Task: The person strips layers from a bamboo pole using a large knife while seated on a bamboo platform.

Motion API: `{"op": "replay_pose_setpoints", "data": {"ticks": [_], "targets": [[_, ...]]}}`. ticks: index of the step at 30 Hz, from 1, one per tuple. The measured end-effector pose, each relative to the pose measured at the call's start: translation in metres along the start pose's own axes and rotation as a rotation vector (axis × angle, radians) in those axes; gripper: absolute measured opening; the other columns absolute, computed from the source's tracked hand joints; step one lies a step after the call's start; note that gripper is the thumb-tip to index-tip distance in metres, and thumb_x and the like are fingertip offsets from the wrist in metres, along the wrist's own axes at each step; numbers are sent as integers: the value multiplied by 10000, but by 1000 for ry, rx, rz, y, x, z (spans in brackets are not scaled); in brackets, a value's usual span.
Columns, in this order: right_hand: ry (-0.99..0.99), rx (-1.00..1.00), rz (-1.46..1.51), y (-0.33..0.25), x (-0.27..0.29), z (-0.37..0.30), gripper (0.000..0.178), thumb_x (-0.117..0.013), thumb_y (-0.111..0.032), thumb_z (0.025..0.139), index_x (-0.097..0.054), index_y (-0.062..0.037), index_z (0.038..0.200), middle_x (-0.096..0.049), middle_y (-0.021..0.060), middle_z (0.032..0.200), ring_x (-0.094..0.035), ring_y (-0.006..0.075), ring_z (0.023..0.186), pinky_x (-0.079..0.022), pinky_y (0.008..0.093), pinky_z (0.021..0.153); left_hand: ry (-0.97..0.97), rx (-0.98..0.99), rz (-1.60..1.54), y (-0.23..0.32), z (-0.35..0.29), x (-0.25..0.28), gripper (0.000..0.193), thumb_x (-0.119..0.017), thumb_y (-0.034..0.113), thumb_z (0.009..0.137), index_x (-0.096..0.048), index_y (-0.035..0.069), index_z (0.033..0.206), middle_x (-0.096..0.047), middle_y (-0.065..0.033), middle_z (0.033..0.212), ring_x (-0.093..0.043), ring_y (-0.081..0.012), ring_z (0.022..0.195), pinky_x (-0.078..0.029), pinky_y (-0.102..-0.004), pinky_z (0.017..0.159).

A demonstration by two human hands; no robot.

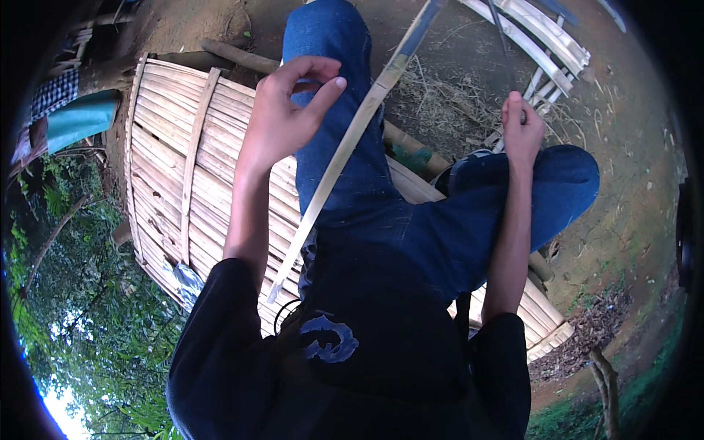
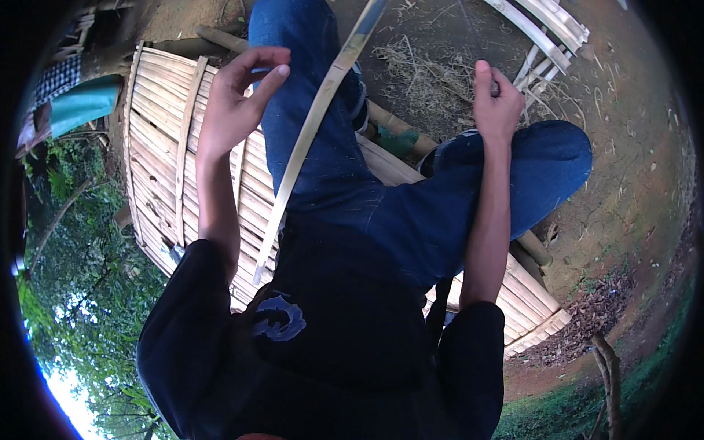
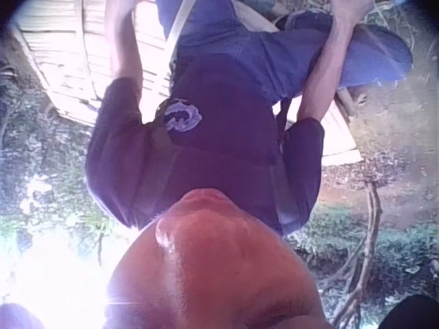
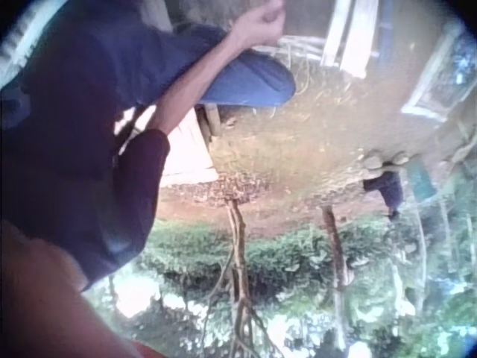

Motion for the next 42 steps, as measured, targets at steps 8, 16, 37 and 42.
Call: {"op": "replay_pose_setpoints", "data": {"ticks": [8, 16, 37, 42], "targets": [[-58, -70, 87, -8, 3, -5, 452, -500, -403, 1007, -611, -52, 745, -468, -48, 572, -414, 35, 508, -301, 211, 478, -612, 491, 551, -40, -119, 2, 360, -701, 346, 876, -671, -13, 882, -683, -149, 803, -685, -237, 783, -535, -355, 732], [-88, -33, 66, -11, -1, -7, 445, -500, -397, 1009, -607, -53, 747, -470, -49, 575, -417, 34, 517, -304, 208, 483, -695, 624, 36, -88, -190, 3, 213, -705, 184, 873, -702, -5, 971, -701, -109, 816, -687, -180, 775, -535, -314, 716], [-131, -111, 317, -5, -11, -11, 489, -582, -452, 953, -616, -33, 702, -492, -30, 559, -434, 47, 488, -327, 238, 466, -81, 245, -81, 11, -73, -47, 225, -681, 7, 830, -677, -29, 1052, -643, -106, 829, -576, -95, 614, -430, -235, 543], [-157, -353, 747, -11, -9, -18, 466, -646, -463, 911, -635, -2, 836, -451, -34, 596, -408, 42, 463, -313, 221, 434, -29, 43, 40, 40, -48, -76, 257, -666, -22, 834, -688, -8, 1090, -647, -86, 927, -584, -86, 679, -459, -227, 605]]}}
Point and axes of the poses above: each hand's wrist, its own z-axis towards the middle knuckle, its own x-axis out of the back of the hand, y = z × x, the point moved 6 cm from there along z, towards the middle knuckle
